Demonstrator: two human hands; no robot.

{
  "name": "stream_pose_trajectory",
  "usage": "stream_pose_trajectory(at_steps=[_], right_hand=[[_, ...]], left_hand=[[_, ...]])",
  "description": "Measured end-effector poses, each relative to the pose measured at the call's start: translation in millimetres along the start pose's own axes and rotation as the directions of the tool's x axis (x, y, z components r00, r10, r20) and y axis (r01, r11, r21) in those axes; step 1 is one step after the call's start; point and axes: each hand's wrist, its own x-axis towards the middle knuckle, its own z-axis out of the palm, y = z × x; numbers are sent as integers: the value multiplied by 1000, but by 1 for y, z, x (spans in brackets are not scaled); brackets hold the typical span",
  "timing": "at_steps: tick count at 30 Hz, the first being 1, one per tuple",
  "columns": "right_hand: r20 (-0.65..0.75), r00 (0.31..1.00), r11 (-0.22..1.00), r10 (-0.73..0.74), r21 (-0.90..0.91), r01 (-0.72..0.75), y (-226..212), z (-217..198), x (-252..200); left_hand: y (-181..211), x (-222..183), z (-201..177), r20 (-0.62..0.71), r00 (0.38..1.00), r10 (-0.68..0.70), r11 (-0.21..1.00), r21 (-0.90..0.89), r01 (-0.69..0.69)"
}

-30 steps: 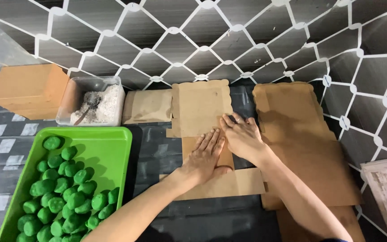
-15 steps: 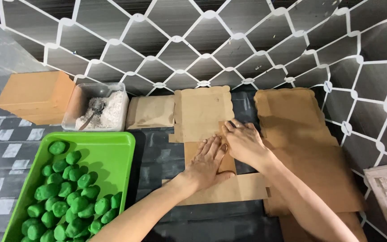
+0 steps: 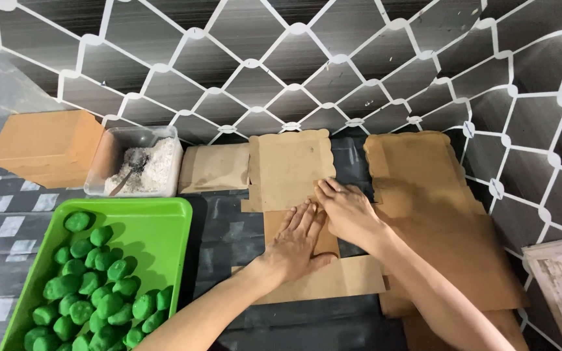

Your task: Folding a flat cardboard box into its assembled shape on a work surface.

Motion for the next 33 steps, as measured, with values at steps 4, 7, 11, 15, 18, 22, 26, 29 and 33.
stream_pose_trajectory(at_steps=[4,7,11,15,18,22,26,29,33], right_hand=[[-12,1000,999,-18,43,18,-4,-9,-12],[32,999,999,-34,3,34,-12,-20,-29],[55,998,998,-36,-47,39,-7,-8,-26],[-9,1000,1000,-12,-24,11,6,7,3],[-181,977,988,-113,-126,91,25,56,5],[50,999,992,-16,-127,22,15,66,-11],[-53,998,989,-42,-145,34,19,63,-3],[-175,980,985,-94,-162,65,29,61,10],[-133,988,982,-76,-184,51,27,70,7]], left_hand=[[2,-1,-2,0,1000,0,999,53,0],[1,1,-2,-5,1000,-7,996,93,7],[-1,1,5,-40,999,8,996,86,-4],[0,1,8,-51,999,9,997,72,-6],[-14,19,54,-201,977,73,992,117,-50],[-6,15,33,-87,996,21,998,56,-16],[-7,13,33,-102,995,11,998,58,-5],[-8,13,32,-112,993,29,998,57,-23],[-15,18,59,-301,950,80,986,167,-30]])
